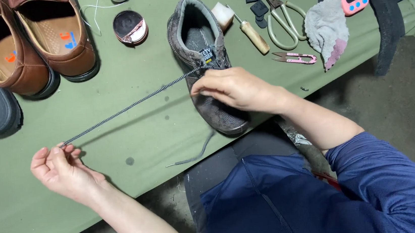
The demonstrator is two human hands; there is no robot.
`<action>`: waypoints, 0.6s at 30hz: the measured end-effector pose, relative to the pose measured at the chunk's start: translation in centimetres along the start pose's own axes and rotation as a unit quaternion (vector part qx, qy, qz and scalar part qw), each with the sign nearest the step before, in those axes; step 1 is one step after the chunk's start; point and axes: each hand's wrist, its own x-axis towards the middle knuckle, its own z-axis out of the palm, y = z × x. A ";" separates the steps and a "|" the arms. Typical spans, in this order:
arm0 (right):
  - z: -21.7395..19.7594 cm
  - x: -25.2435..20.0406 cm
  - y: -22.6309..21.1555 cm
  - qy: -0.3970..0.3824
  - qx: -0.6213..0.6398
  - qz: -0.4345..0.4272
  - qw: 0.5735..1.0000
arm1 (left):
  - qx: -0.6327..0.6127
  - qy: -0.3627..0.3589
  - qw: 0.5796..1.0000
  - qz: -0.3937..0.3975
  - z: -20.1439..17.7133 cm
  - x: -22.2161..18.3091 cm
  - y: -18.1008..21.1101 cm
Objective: Inspecting a boot and threading laces through the eyelets at a repair bench.
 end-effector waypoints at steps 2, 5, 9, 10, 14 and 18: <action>-1.1 0.3 0.3 -0.028 0.004 0.012 1.000 | 0.016 -0.001 1.000 0.010 -0.2 -0.1 -0.1; -4.6 0.2 -0.7 -0.060 0.152 0.068 0.984 | 0.031 -0.024 0.999 0.033 -1.2 0.4 -1.4; -6.2 -1.1 -0.5 0.035 0.148 0.082 0.985 | 0.090 -0.041 0.994 0.054 -1.4 0.1 -1.8; -6.1 -1.2 -0.5 0.071 0.163 0.099 0.979 | 0.104 -0.053 0.988 0.102 -1.6 0.3 -2.2; -6.4 -1.8 -1.0 0.162 0.407 0.129 0.890 | 0.198 -0.063 0.948 0.241 -1.7 0.2 -2.3; -7.8 -3.1 -0.1 0.276 0.378 0.103 0.878 | 0.238 -0.039 0.941 0.236 -1.9 -0.1 -2.0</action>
